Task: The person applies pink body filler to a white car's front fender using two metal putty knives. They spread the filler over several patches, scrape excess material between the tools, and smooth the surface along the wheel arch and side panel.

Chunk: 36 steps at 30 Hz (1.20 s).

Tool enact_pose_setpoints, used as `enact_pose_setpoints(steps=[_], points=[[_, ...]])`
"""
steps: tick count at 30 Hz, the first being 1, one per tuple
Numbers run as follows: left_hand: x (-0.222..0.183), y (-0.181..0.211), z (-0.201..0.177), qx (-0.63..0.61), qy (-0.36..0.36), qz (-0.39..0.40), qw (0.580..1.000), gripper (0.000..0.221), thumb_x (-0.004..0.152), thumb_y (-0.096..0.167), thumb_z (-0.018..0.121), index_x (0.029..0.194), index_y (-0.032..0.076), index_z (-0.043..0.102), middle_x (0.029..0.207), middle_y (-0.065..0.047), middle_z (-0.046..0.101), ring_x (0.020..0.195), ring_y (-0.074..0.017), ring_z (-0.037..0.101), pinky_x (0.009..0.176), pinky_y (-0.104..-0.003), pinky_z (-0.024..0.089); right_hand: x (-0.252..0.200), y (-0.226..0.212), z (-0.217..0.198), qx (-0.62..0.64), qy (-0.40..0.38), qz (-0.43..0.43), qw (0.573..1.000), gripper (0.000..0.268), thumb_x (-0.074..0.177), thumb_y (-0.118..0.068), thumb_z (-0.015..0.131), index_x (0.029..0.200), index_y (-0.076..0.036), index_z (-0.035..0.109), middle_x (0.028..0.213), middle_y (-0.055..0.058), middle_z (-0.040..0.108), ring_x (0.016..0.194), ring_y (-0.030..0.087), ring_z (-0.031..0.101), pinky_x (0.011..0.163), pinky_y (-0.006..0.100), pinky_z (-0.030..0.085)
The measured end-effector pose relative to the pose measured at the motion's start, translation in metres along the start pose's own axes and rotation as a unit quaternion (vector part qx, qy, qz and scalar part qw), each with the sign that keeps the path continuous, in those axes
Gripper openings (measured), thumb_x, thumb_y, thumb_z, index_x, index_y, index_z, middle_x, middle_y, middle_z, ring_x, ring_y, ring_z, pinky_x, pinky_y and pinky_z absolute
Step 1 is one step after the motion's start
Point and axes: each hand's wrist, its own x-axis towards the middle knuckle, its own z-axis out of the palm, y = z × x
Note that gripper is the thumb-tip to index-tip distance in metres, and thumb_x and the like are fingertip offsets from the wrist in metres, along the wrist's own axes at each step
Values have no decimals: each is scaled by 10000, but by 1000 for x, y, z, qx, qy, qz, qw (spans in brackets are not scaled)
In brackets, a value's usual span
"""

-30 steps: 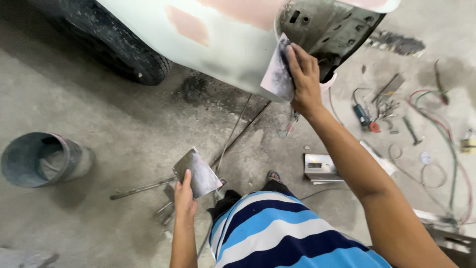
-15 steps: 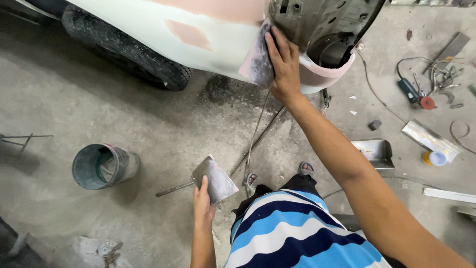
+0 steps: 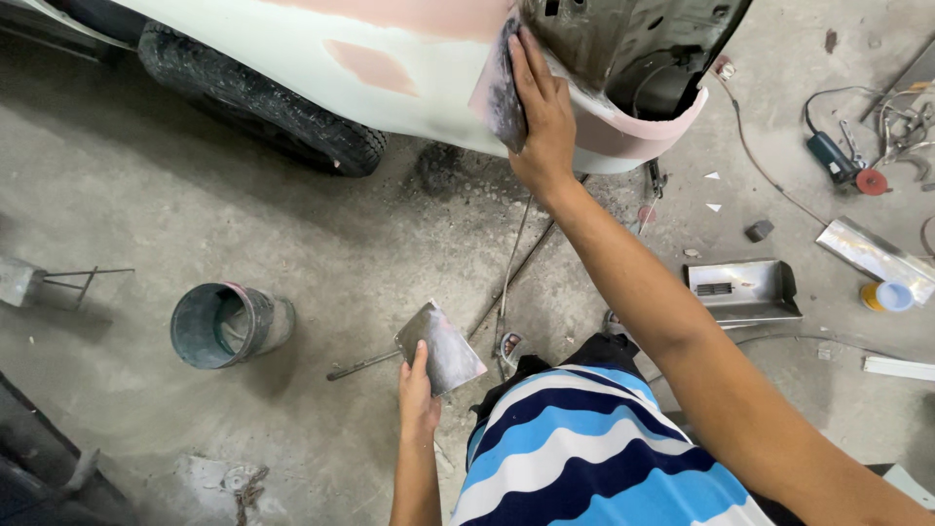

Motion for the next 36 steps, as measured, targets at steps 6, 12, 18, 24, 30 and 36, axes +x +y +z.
enact_pose_setpoints(steps=[6,12,18,24,30,36], points=[[-1,4,1,1,10,-17,1000,392,990,302,613,1271,28,624,1206,-78,696,1080,-197,671,935,-360,537,-1,4,5,-130,8,-7,991,829,957,14,689,1667,-286,382,1743,-109,293,1237,259,478,1164,380,391],[4,4,0,-7,-6,-10,1000,402,988,294,615,1285,24,612,1214,-79,695,1085,-197,673,942,-364,535,0,10,-1,-114,15,-45,992,775,952,-101,747,1625,-265,399,1698,-82,296,1237,302,458,1115,406,348],[5,-1,-4,1,7,-9,1000,402,989,291,636,1282,17,619,1214,-79,697,1076,-191,671,941,-357,531,-2,10,-1,-112,0,-25,993,840,942,44,678,1666,-278,397,1744,-105,313,1277,274,480,1183,374,374],[9,-2,1,1,-4,-6,1000,396,983,293,639,1274,26,611,1207,-80,698,1072,-194,672,936,-366,535,6,1,5,-27,21,-32,999,899,877,-49,775,1646,-232,346,1715,-65,284,1201,293,467,1143,376,369],[9,1,5,6,-21,4,1000,409,994,304,626,1282,13,619,1204,-86,698,1073,-201,674,932,-371,541,8,-5,9,-39,46,-36,998,886,945,50,697,1683,-279,333,1760,-115,264,1225,230,477,1166,342,367],[0,5,5,17,11,-20,1000,405,986,313,621,1282,36,605,1215,-75,688,1087,-204,674,925,-380,554,7,-3,13,-2,31,-3,1000,872,913,-3,735,1659,-245,354,1742,-91,277,1179,246,447,1136,332,378]])
